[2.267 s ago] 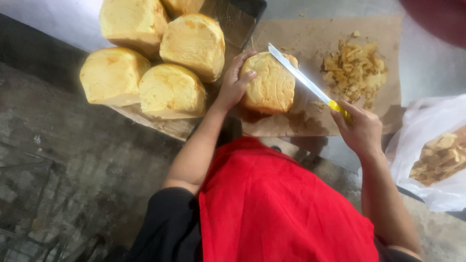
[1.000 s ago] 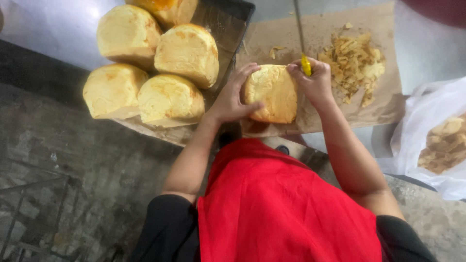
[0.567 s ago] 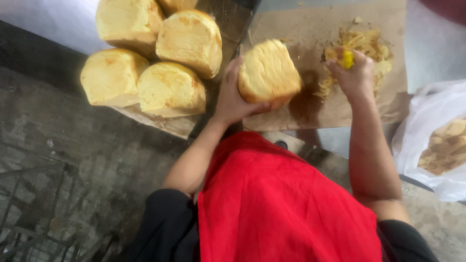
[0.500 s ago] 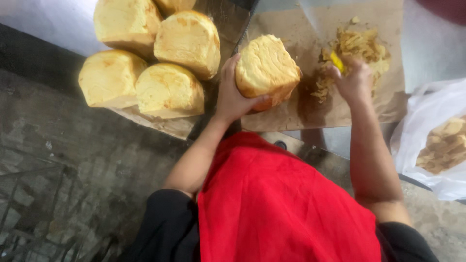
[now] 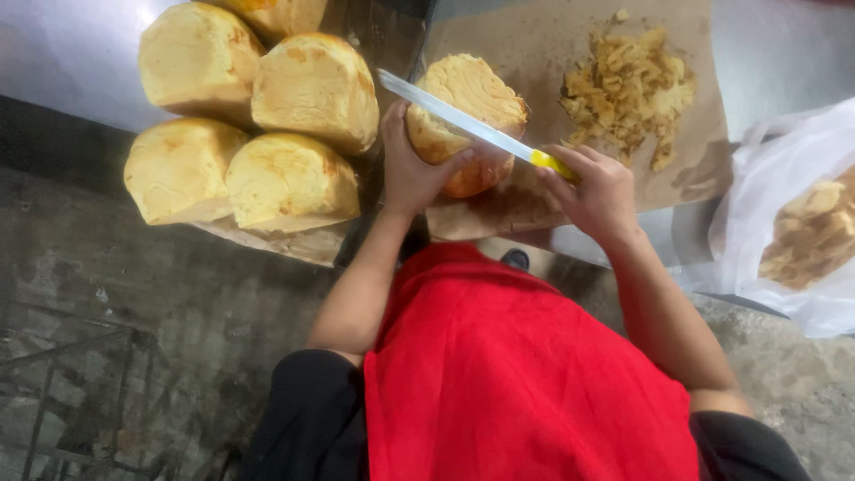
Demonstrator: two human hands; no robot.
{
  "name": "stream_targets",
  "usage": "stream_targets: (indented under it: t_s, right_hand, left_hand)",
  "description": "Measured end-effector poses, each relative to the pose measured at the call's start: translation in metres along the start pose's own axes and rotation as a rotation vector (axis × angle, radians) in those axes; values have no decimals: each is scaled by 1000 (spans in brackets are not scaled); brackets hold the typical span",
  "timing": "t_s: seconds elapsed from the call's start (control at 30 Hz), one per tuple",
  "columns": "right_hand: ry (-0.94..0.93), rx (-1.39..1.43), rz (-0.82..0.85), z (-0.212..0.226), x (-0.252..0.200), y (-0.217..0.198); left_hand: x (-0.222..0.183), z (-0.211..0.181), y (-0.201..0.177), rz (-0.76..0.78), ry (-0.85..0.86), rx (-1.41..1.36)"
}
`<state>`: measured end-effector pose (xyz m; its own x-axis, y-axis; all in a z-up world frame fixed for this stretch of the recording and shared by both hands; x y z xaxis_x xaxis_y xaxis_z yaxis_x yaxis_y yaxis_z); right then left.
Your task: The person trims the outer crusts from bread loaves using a knife and places the trimmed bread onto a wooden board.
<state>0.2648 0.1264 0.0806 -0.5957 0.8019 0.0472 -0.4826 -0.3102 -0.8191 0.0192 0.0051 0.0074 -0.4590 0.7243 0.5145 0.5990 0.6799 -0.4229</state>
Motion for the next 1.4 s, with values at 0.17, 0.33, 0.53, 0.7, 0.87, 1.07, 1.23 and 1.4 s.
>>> stream_targets:
  t_s: [0.17,0.33,0.53,0.7,0.87,1.07,1.23,1.4]
  right_hand:
    - [-86,-15,-159,-60,-35,-17]
    - [77,35,-121,-79,-36,-1]
    - [-80,99,-109,-42,-18,28]
    - [45,29,-101,-74,-50,7]
    - [74,41,-120,-65,-39,23]
    - [-24,131,-141,-63,-25,29]
    - [191,73,-102,-103,-66,20]
    - [76,137,-140,-92,-25,52]
  left_hand:
    - [1,1,-6,6,-87,-45]
    - [-6,-4,-6,3,-3,-40]
    - [-4,-5,-5,7,-2,-22]
    - [-6,-2,-6,-2,-1,6]
    - [-8,-7,-5,-9,34,10]
    - [-7,-4,-6,4,-5,51]
    - [-9,-4,-3,-32,17,-3]
    - [-11,-12,-1,7,91,72]
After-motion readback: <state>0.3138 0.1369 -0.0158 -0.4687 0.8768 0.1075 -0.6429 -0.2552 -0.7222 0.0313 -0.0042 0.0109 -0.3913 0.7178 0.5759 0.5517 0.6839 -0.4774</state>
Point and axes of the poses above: each hand's wrist, its own x-axis towards the middle knuckle, its own y-axis out of the palm, z = x × y, the point moved 2 cm from there along x, towards the middle knuckle, and after that the axes turned 11 degrees about y, right-handed, at the moved point
